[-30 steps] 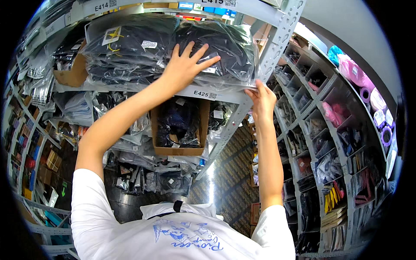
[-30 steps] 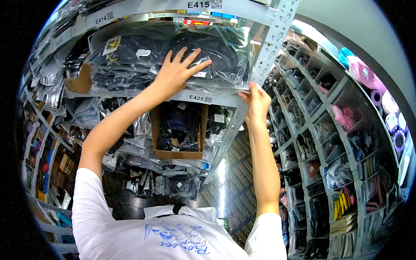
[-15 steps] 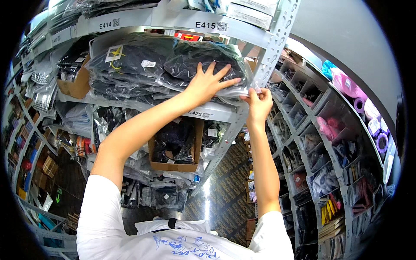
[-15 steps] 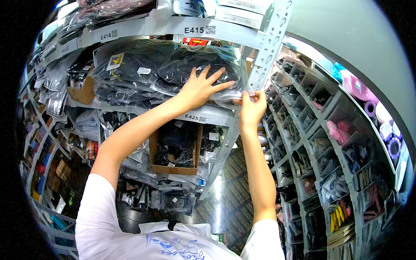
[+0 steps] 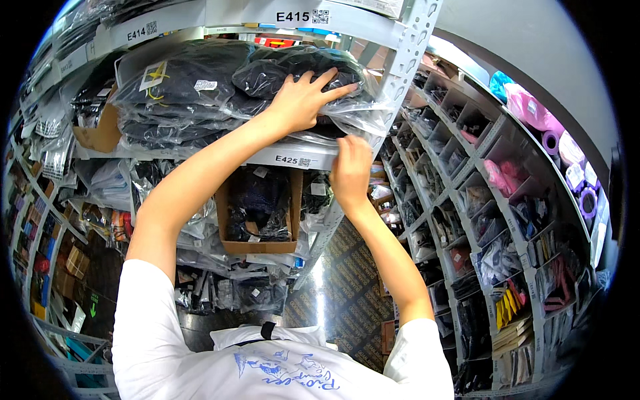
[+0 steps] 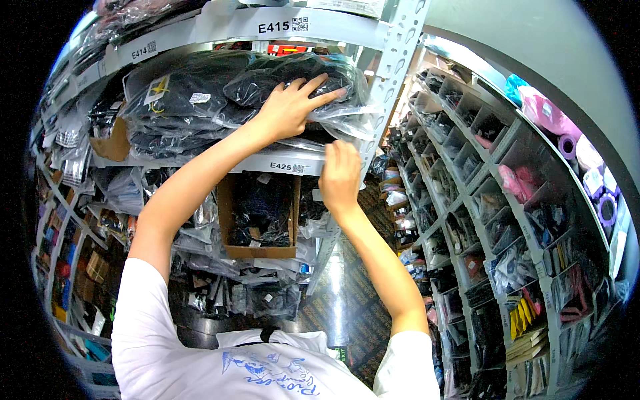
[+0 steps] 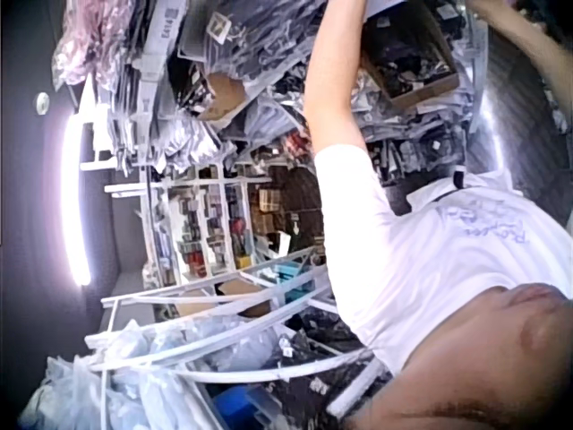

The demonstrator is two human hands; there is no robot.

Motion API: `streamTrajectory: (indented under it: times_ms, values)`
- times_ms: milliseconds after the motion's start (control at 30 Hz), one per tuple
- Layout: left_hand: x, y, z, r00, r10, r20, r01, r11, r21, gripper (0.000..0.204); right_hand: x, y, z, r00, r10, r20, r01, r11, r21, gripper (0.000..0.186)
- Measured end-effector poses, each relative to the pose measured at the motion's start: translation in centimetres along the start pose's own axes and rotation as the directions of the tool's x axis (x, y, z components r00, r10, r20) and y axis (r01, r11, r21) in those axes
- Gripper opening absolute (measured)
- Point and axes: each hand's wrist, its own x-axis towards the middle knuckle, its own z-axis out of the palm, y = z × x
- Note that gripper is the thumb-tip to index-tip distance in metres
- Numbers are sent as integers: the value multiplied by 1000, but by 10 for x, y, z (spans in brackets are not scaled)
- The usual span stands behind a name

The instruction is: The person sorts packaged clothing items from a cardboard box onto the floor. They first handle a stack of black packaged items on a shelf, then move to a box containing various small packaged garments, which they empty and arrange on the floor.

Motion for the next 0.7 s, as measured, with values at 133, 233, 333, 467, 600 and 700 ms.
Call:
streamTrajectory:
  times_ms: [133,233,333,467,600,700]
  values:
    - [-1,3,6,1000,9,-25,-8,1000,28,88,5,-3,26,983,-120,138,143,974,-173,30]
    - [-1,3,8,999,5,-36,-4,1000,28,85,12,0,37,964,-44,261,82,988,-134,17]
    - [-2,3,12,999,-4,-33,4,1000,8,85,21,-2,32,986,-102,129,104,995,-7,8]
    - [-11,7,19,1000,2,2,-2,996,87,89,25,-22,23,985,-150,87,146,988,58,6]
    - [-24,13,11,995,20,95,-25,998,51,90,20,-25,8,973,-130,192,107,987,124,17]
    - [-34,5,-21,994,91,53,-75,967,-245,92,25,-20,-15,983,-113,144,80,974,214,36]
